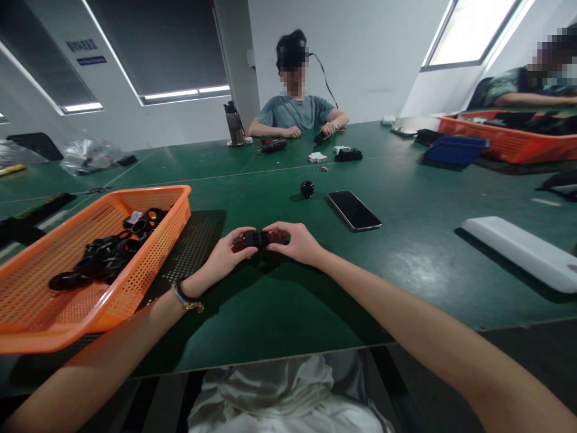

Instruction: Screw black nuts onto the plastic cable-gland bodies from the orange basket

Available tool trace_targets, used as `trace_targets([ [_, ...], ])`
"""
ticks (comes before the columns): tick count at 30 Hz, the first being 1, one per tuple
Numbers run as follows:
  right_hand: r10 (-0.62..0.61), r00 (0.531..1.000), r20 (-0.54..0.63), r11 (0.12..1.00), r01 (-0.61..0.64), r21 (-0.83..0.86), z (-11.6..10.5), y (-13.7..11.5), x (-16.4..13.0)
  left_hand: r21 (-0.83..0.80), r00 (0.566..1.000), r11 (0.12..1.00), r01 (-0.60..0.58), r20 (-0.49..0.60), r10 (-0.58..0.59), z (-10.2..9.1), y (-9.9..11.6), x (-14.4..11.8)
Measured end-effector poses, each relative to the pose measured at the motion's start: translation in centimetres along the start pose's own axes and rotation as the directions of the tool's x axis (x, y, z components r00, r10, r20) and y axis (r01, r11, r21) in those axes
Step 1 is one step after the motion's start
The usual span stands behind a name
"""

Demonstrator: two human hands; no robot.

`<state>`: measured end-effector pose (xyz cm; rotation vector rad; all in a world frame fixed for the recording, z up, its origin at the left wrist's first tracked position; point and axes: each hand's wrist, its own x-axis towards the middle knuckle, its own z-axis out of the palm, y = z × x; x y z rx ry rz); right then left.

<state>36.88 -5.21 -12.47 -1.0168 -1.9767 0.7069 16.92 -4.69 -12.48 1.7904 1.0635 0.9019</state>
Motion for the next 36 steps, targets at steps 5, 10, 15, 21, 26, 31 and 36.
trace_targets([
  [5, 0.001, 1.000, -0.005, 1.000, -0.001, 0.011, 0.14, 0.22, 0.03, 0.003, 1.000, 1.000, 0.002, -0.005, -0.002, 0.01, -0.07, 0.03],
  [10, 0.009, 1.000, -0.002, 1.000, -0.009, 0.004, 0.17, 0.26, 0.04, -0.007, 1.000, 1.000, -0.006, -0.003, 0.006, -0.01, -0.20, 0.07],
  [15, 0.018, 1.000, 0.004, 1.000, -0.018, 0.000, 0.14, 0.17, 0.01, -0.007, 1.000, 1.000, -0.004, -0.006, 0.004, -0.05, -0.18, 0.08],
  [21, 0.033, 0.999, 0.011, 0.999, -0.033, 0.007, 0.16, 0.14, 0.07, 0.000, 1.000, 1.000, 0.013, -0.002, -0.013, -0.05, -0.09, 0.06],
  [26, 0.038, 0.999, 0.015, 0.999, -0.038, 0.000, 0.11, 0.09, 0.06, -0.016, 1.000, 1.000, 0.012, 0.003, -0.012, -0.07, -0.15, 0.10],
  [31, 0.024, 0.999, 0.041, 1.000, -0.024, 0.009, 0.00, 0.05, -0.02, -0.016, 1.000, 1.000, 0.015, 0.011, -0.015, -0.05, -0.26, 0.11],
  [36, -0.028, 1.000, 0.004, 0.999, 0.029, -0.029, -0.04, 0.28, 0.08, -0.019, 1.000, 1.000, 0.020, 0.003, -0.020, 0.04, -0.23, 0.17],
])
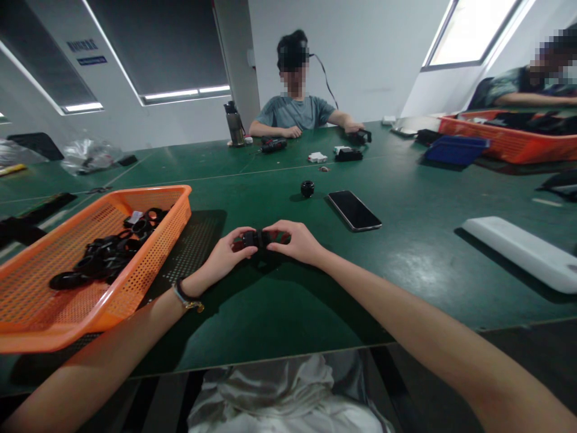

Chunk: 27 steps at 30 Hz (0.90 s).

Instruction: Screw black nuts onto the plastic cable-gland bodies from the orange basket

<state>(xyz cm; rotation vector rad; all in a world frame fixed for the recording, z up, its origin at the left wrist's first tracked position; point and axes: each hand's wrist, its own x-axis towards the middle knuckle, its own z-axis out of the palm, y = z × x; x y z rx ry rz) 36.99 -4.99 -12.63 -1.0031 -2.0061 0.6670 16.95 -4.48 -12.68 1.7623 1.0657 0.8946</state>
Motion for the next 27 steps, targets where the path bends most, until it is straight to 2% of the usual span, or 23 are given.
trace_targets([
  [7, -0.030, 0.999, -0.017, 0.999, 0.029, -0.016, 0.09, 0.20, 0.04, -0.029, 1.000, 0.999, 0.016, 0.013, -0.016, -0.05, -0.02, 0.04],
  [27, -0.005, 1.000, -0.023, 0.999, 0.004, -0.032, 0.13, -0.07, 0.04, -0.035, 1.000, 0.999, 0.020, 0.016, -0.019, -0.09, -0.02, -0.03],
])
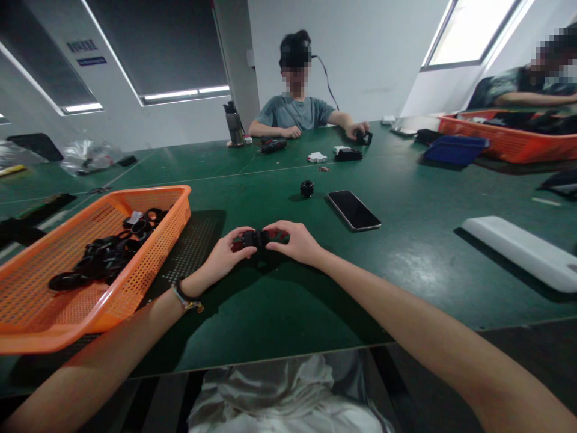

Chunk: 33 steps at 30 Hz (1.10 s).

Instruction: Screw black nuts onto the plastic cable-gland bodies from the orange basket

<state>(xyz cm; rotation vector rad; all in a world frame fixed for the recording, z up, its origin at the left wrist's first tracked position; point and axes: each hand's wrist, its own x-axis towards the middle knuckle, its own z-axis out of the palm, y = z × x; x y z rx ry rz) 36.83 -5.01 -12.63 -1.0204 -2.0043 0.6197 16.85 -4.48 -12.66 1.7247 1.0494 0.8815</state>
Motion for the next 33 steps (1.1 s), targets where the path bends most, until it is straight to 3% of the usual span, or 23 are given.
trace_targets([
  [33, 0.019, 1.000, 0.016, 1.000, -0.018, -0.024, -0.01, -0.10, 0.08, 0.014, 1.000, 1.000, -0.009, -0.003, 0.009, 0.02, 0.23, -0.06],
])
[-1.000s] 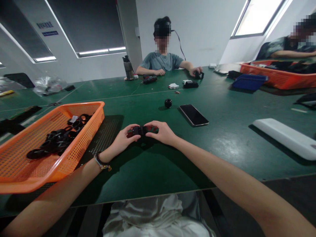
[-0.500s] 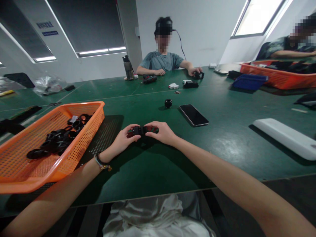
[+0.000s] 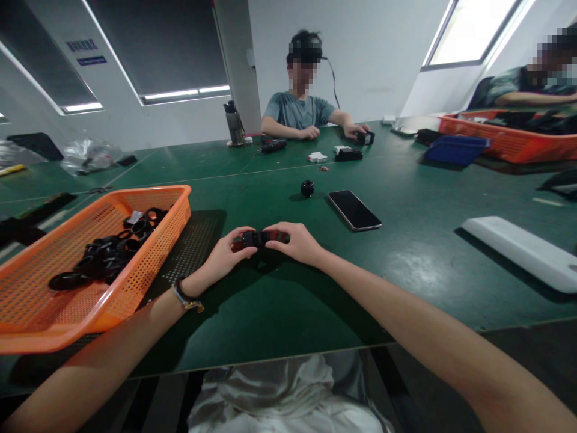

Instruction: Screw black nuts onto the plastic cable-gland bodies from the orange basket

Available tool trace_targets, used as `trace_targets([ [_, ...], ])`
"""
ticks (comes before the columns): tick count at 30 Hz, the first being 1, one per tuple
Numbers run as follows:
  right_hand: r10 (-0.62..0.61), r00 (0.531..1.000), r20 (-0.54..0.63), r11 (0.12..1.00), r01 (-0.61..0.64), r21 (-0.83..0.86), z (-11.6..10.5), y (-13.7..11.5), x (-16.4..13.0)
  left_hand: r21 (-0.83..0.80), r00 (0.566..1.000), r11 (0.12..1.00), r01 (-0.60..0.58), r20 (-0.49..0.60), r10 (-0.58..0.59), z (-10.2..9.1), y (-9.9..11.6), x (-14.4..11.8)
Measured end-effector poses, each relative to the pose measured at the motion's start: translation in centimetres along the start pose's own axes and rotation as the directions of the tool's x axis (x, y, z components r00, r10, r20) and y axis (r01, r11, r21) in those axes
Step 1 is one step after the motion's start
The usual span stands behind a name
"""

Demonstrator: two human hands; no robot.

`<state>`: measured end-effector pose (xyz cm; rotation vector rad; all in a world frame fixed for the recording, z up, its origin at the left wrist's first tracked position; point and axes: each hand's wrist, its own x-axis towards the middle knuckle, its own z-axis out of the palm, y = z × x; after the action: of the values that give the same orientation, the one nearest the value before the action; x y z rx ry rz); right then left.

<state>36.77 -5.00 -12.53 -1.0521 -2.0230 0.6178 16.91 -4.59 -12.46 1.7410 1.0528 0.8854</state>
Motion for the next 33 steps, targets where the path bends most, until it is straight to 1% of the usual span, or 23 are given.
trace_targets([
  [8, 0.017, 1.000, -0.019, 0.999, -0.016, 0.030, 0.11, 0.07, -0.04, -0.031, 0.999, 0.999, -0.018, 0.034, 0.019, 0.00, -0.12, -0.11],
  [14, 0.031, 0.999, -0.014, 0.997, -0.030, 0.067, 0.03, 0.01, -0.09, -0.027, 0.999, 0.999, -0.038, 0.025, 0.038, 0.03, -0.30, -0.11],
  [19, -0.001, 1.000, 0.008, 0.996, 0.001, 0.091, -0.10, 0.13, -0.18, -0.038, 0.999, 0.998, -0.041, 0.031, 0.042, -0.01, -0.22, -0.15],
  [26, -0.046, 0.999, -0.021, 0.998, 0.046, 0.032, -0.26, -0.03, -0.12, -0.056, 0.999, 0.998, -0.016, 0.029, 0.017, 0.03, -0.02, -0.12],
  [33, -0.036, 0.998, -0.047, 0.999, 0.037, 0.027, -0.11, 0.03, -0.14, -0.062, 0.999, 0.998, -0.014, 0.039, 0.017, -0.03, -0.08, -0.13],
])
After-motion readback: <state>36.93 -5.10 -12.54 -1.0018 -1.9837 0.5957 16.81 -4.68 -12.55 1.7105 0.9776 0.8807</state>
